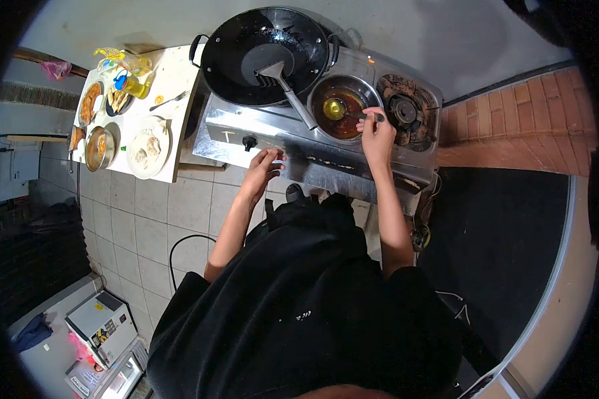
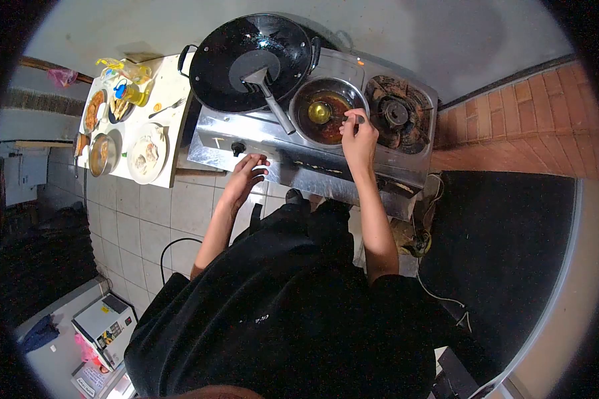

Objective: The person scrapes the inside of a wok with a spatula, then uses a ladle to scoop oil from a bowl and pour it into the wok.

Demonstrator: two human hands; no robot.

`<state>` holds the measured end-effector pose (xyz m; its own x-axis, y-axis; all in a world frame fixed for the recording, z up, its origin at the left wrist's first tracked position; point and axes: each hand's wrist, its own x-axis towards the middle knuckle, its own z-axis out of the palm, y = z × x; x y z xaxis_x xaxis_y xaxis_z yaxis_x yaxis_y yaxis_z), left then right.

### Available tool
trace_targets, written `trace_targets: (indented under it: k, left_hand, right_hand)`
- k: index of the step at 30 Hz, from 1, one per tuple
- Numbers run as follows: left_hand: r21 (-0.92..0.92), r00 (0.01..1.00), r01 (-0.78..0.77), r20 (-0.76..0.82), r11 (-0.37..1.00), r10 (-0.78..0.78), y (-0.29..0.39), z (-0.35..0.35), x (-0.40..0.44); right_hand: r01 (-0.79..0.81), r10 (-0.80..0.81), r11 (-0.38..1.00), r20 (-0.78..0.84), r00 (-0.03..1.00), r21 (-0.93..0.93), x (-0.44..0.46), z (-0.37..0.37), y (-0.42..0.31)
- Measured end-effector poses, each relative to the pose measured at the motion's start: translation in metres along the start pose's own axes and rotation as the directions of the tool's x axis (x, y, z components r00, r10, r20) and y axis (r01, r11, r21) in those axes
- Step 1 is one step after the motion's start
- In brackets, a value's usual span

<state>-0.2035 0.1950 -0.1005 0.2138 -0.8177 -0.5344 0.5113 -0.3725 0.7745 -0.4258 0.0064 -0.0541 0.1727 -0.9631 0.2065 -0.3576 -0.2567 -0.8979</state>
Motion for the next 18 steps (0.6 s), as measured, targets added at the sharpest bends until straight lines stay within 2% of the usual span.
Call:
trace_targets:
  k: [14, 18]
  left_hand:
    - [-0.001, 1.000, 0.013, 0.006, 1.000, -0.013, -0.001, -0.004, 0.001]
    - [-0.019, 1.000, 0.009, 0.004, 1.000, -0.009, -0.005, -0.006, 0.004]
  right_hand:
    - [-0.087, 0.090, 0.986, -0.011, 0.996, 0.145, 0.008, -0.010, 0.002]
    - [-0.049, 0.053, 0.984, -0.020, 0.998, 0.173, 0.015, -0.018, -0.013]
